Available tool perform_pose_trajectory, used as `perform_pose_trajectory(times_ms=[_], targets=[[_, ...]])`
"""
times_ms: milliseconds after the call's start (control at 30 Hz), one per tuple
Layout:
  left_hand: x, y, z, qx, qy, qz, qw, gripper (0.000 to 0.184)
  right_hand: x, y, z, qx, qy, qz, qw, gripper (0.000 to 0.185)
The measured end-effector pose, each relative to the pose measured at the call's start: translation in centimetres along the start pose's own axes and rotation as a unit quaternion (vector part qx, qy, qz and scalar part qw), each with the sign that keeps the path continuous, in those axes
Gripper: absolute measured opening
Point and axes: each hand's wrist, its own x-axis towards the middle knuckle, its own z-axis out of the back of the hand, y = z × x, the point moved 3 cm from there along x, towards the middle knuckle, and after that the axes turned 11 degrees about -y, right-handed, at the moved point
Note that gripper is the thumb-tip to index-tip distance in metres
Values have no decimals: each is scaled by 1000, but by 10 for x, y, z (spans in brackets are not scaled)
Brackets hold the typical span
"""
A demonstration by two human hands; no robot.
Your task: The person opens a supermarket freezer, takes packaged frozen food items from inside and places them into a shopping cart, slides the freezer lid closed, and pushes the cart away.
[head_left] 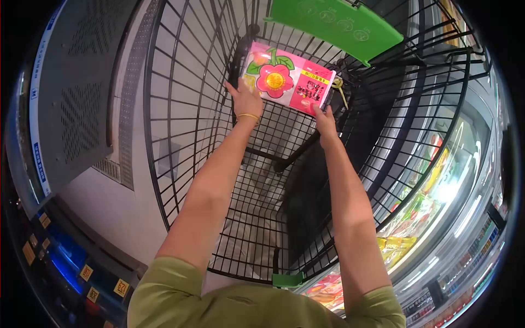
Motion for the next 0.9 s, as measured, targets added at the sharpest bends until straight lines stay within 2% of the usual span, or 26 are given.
perform_pose_trajectory(times_ms=[67, 100, 133, 200, 233, 333, 367, 400, 433, 467, 533, 567, 633, 667, 733, 767, 800, 833, 867, 900], targets=[[0, -2, 8, -27, -34, -2, 999, 60, 8, -6, -8, -28, 52, 69, 996, 40], [-3, -6, 12, -110, -38, 42, 992, 45, 6, -10, -2, -78, 45, 27, 996, 25], [-9, -12, 19, -117, -39, 41, 991, 45, -2, -12, 0, -73, 53, 41, 995, 23], [-21, -11, 16, -86, 14, 51, 995, 33, -36, 8, -2, -27, 51, 74, 996, 19], [-32, -12, 16, -120, 3, 28, 992, 26, -58, 14, 2, -24, 41, 96, 994, 19], [-61, -22, 31, -139, -21, 12, 990, 29, -119, 35, 14, -67, 31, 152, 986, 31], [-73, -28, 42, -150, -21, 5, 988, 29, -140, 43, 23, -94, 2, 220, 971, 33], [-83, -33, 51, -141, 29, -4, 990, 36, -162, 54, 34, -120, -31, 285, 951, 36], [-93, -38, 61, -132, 76, -16, 988, 43, -180, 61, 46, -164, -39, 260, 951, 40], [-105, -41, 71, -143, 75, -30, 986, 43, -202, 72, 62, -180, -36, 258, 949, 40], [-132, -45, 91, -131, 67, -105, 983, 71, -229, 76, 92, -215, -37, 245, 945, 35], [-143, -52, 113, -142, 69, -120, 980, 71, -247, 82, 111, -209, -54, 249, 944, 35], [-161, -91, 187, -110, 61, -288, 949, 99, -289, 99, 152, -260, -41, 303, 916, 32], [-166, -103, 212, -120, 67, -307, 942, 99, -308, 103, 175, -223, -35, 338, 914, 31], [-180, -130, 254, -275, 201, -359, 869, 113, -350, 116, 224, -166, -26, 407, 898, 31], [-189, -139, 265, -330, 312, -323, 831, 118, -372, 122, 250, -156, -58, 403, 900, 31], [-205, -155, 286, -431, 394, -268, 766, 99, -395, 125, 273, -122, -30, 412, 903, 30], [-216, -170, 309, -369, 504, -194, 756, 87, -420, 124, 296, -86, -6, 420, 904, 29], [-224, -177, 326, -287, 604, -119, 734, 75, -442, 122, 314, -74, -48, 411, 907, 29], [-233, -182, 330, -327, 599, -177, 709, 65, -464, 120, 327, 42, -42, 404, 913, 31]])
